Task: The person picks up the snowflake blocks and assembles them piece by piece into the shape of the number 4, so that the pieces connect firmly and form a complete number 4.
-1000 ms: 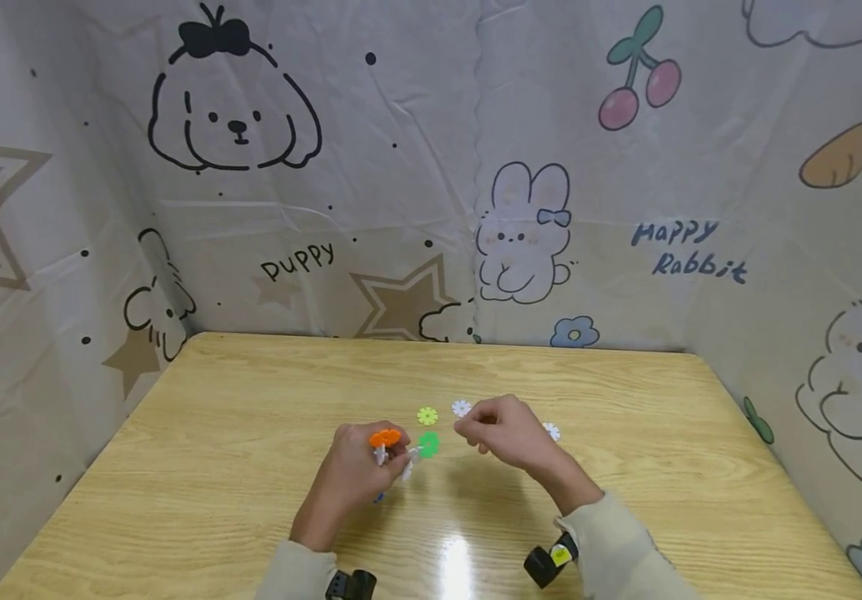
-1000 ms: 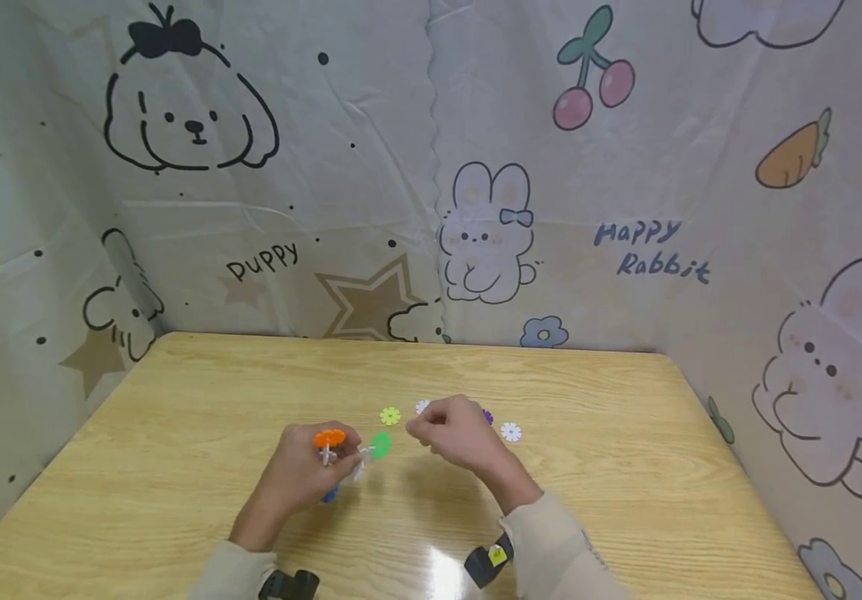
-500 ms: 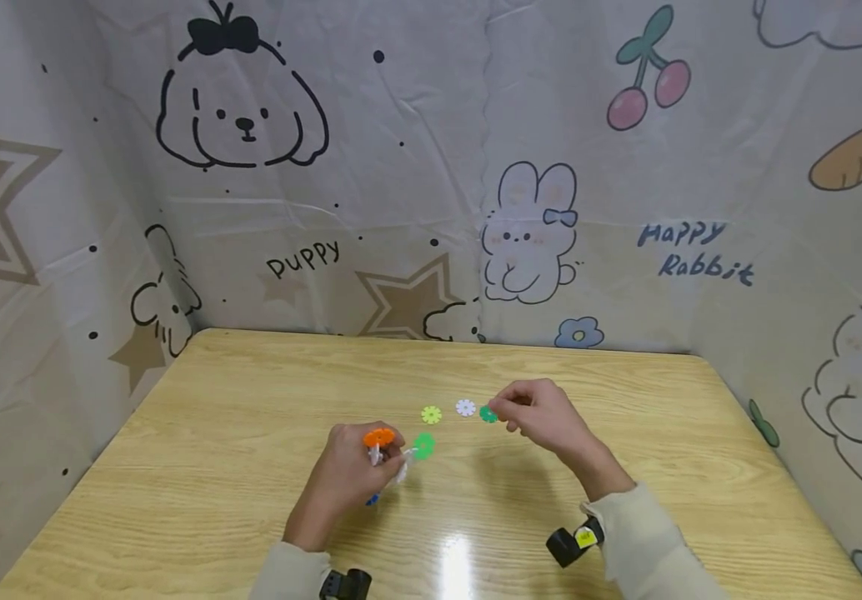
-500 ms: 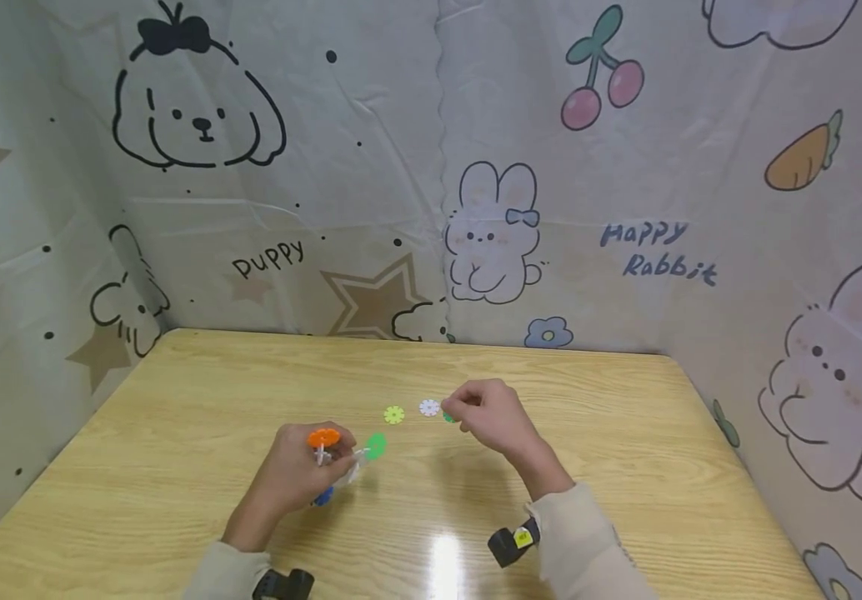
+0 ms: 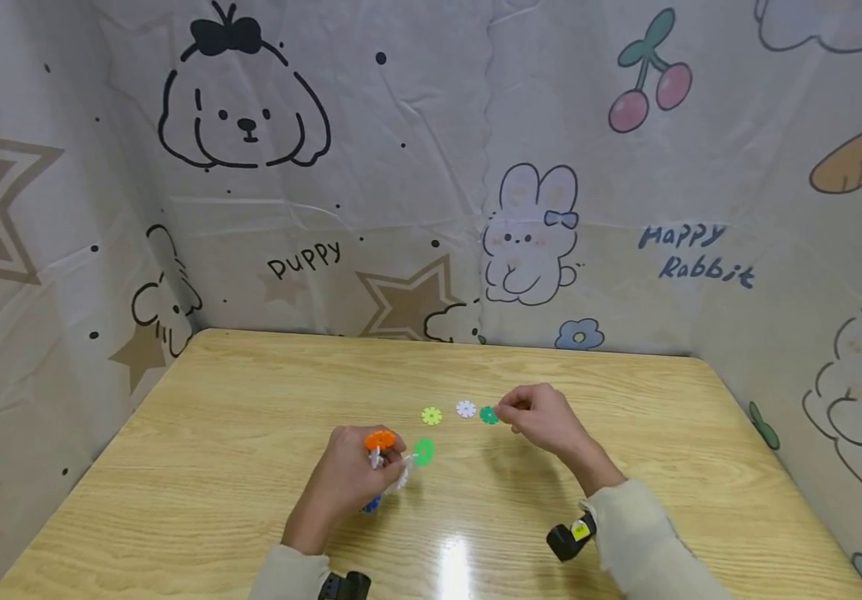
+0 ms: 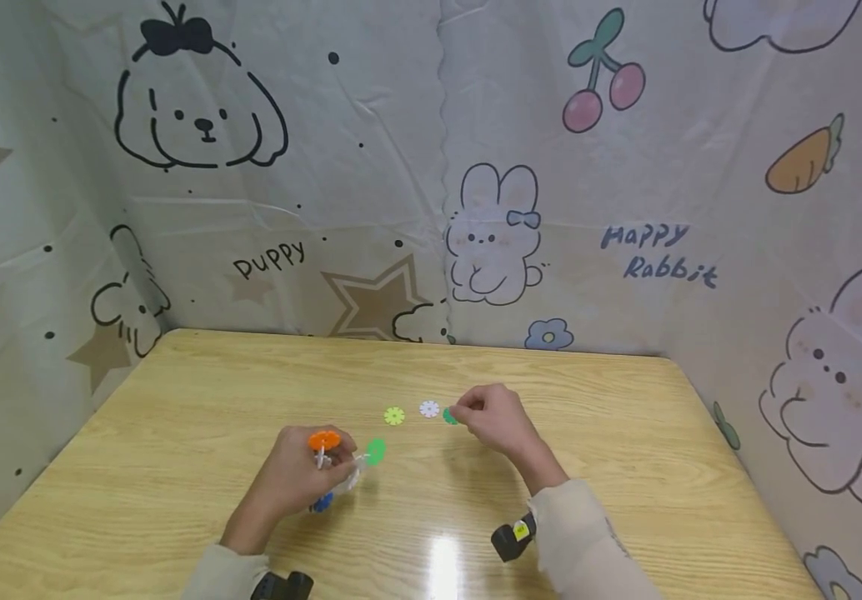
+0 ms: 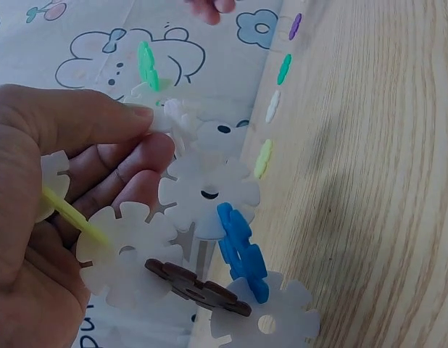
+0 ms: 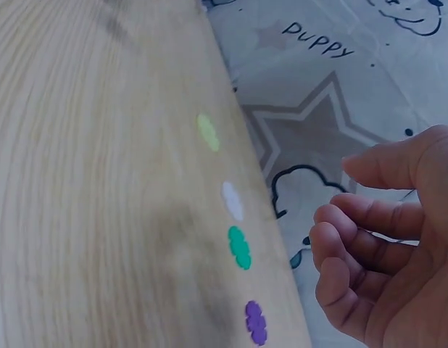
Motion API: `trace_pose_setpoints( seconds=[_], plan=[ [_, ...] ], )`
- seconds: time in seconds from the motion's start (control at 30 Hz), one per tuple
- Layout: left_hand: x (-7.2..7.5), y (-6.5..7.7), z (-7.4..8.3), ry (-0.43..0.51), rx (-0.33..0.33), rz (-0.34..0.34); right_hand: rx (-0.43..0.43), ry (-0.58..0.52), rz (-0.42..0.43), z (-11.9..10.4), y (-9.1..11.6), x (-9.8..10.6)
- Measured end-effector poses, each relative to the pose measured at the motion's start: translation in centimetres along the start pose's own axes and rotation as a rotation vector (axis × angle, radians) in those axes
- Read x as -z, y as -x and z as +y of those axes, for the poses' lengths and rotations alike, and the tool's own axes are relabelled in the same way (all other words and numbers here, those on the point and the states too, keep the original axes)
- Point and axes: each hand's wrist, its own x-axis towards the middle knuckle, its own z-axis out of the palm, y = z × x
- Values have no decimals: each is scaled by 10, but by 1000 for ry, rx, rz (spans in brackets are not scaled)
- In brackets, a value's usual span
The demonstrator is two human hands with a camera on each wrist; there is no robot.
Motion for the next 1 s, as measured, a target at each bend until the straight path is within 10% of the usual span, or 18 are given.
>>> trace_pose_setpoints(
  seconds=[1.0],
  plan=[
    [0, 2, 1, 6, 23, -50, -41, 404, -78, 27, -48, -23]
  ],
)
